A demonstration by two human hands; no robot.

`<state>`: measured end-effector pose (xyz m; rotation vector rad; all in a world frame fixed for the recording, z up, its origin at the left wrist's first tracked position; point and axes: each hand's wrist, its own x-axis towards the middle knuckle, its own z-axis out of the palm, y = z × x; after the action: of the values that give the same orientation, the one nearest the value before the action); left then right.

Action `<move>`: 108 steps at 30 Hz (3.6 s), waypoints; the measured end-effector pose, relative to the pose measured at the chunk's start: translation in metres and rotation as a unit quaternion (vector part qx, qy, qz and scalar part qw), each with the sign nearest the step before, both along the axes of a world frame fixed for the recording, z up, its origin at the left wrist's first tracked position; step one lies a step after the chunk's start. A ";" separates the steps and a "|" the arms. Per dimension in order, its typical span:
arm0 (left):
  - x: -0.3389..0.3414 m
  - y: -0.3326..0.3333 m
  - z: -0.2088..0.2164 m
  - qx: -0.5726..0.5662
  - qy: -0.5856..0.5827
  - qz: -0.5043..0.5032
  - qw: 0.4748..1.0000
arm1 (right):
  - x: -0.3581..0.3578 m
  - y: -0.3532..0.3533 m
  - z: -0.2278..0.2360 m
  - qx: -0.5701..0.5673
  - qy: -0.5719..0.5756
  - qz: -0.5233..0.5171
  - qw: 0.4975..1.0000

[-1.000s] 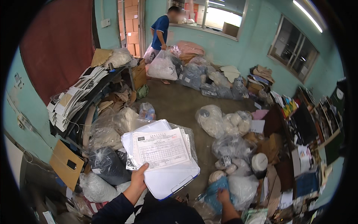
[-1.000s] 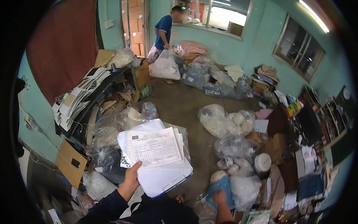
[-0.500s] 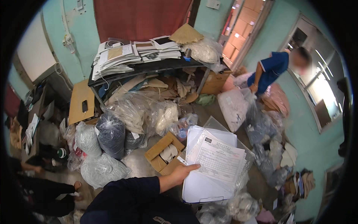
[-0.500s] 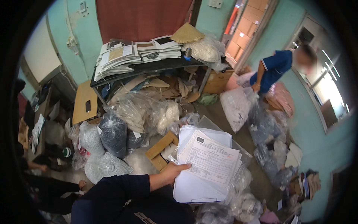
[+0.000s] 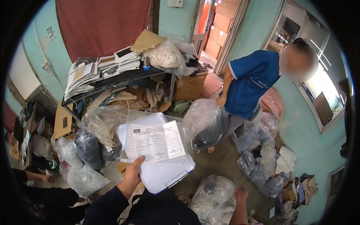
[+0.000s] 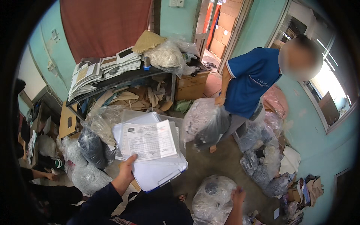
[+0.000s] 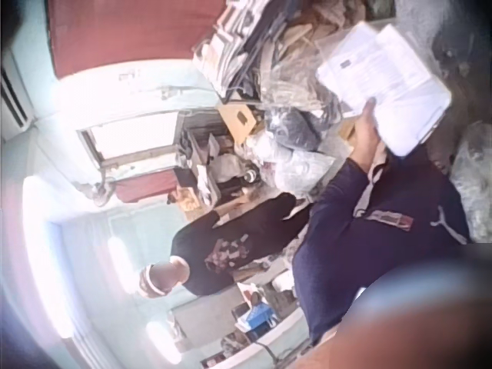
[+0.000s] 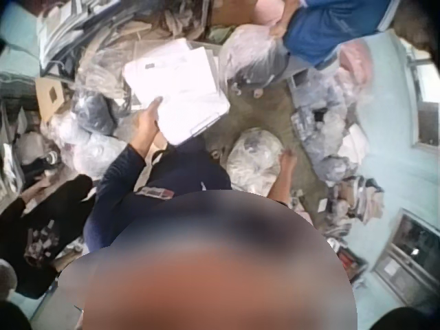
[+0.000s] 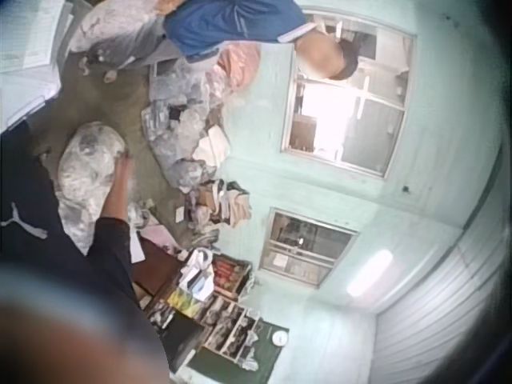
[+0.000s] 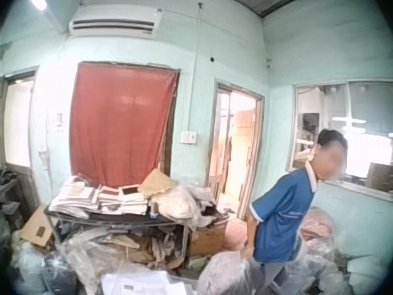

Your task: The person carries a stack of documents from an office area into a warehouse, walks past stacked boxes and a pallet jack, and then writes on the documents with a pen while standing at a table.

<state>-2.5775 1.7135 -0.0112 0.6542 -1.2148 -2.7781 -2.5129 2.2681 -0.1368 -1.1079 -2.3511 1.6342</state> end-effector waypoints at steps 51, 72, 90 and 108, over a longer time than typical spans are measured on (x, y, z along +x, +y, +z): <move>-0.800 0.248 -0.043 -0.050 -0.074 -0.138 0.986 | -0.533 0.059 -0.204 -0.014 -0.609 0.450 0.653; -1.405 0.444 -0.076 -0.109 -0.095 -0.083 0.986 | -1.270 0.299 -0.166 0.142 -0.238 0.352 0.894; -1.827 0.406 -0.096 -0.015 -0.070 0.299 0.951 | -1.852 0.317 -0.098 0.152 -0.258 0.528 0.795; -2.190 0.062 -0.171 0.008 0.025 0.481 0.877 | -2.047 0.145 -0.092 0.082 -0.377 0.322 0.865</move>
<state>-4.7674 1.7754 -0.1821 0.8658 -0.5774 -1.9327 -4.5602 2.4135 -0.2288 -1.1386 -3.6088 1.1778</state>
